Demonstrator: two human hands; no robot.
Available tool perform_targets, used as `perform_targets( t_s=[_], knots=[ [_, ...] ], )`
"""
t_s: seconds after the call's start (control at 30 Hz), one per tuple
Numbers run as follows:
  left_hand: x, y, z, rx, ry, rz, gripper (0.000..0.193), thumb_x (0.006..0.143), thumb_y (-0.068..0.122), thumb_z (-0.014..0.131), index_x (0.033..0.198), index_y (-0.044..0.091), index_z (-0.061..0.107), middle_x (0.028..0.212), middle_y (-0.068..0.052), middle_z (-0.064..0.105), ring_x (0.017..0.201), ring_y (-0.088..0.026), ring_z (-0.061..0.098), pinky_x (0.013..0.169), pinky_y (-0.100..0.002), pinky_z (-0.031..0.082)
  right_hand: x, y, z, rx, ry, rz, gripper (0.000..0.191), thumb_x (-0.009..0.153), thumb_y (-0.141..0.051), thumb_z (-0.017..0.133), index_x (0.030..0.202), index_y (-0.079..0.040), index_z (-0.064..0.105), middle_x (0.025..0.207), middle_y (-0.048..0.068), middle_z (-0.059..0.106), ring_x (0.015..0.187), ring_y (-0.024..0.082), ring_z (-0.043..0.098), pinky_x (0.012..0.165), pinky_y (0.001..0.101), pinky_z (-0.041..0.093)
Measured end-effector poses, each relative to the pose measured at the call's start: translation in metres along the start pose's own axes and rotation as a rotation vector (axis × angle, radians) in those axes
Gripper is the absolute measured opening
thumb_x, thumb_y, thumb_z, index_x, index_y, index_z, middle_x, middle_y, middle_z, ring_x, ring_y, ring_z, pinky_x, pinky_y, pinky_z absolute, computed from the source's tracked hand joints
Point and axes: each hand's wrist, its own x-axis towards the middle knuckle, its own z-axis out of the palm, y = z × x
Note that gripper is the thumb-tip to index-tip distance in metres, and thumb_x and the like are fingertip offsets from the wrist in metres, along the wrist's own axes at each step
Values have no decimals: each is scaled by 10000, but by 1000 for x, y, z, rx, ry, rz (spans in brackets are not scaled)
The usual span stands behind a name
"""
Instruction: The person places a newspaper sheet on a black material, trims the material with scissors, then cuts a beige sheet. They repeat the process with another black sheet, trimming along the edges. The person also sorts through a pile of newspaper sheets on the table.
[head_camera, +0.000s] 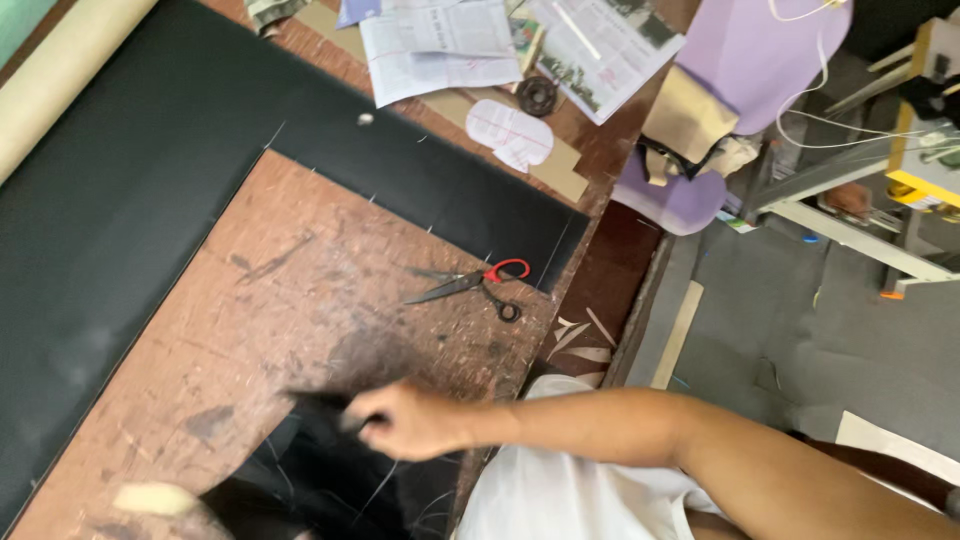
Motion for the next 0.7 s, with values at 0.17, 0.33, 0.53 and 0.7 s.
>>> perform_targets(
  t_s=[0.17,0.33,0.53,0.7],
  knots=[
    [-78,63,80,-307,-336,131,750,864,-21,640,1542,21,322,1390,-207,563,1204,-257,603,1003,-386,481,-27,-57,-34,-157,101,-425,417,892,-258,817,1206,-7,705,1001,193,726,887,273,712,792,376,576],
    [-142,163,143,-143,-887,149,855,864,-45,640,1600,73,221,1432,-161,529,1236,-242,610,1021,-345,491,-36,-60,-146,-211,136,-270,254,937,-117,697,1168,-10,709,1020,162,758,896,217,755,794,347,611],
    [-156,207,252,-59,-938,123,474,967,66,630,1435,28,568,1297,-119,718,1165,-192,683,984,-305,540,-124,-22,-348,-496,368,-105,242,878,-211,772,1051,-41,762,906,61,787,763,126,709,672,305,566],
    [-130,175,333,88,-592,58,349,1007,121,612,1344,52,670,1119,-122,781,981,-180,738,881,-297,600,-236,38,-568,-328,559,368,353,960,-221,716,1256,-31,737,931,140,798,666,182,710,540,339,540]
  ],
)
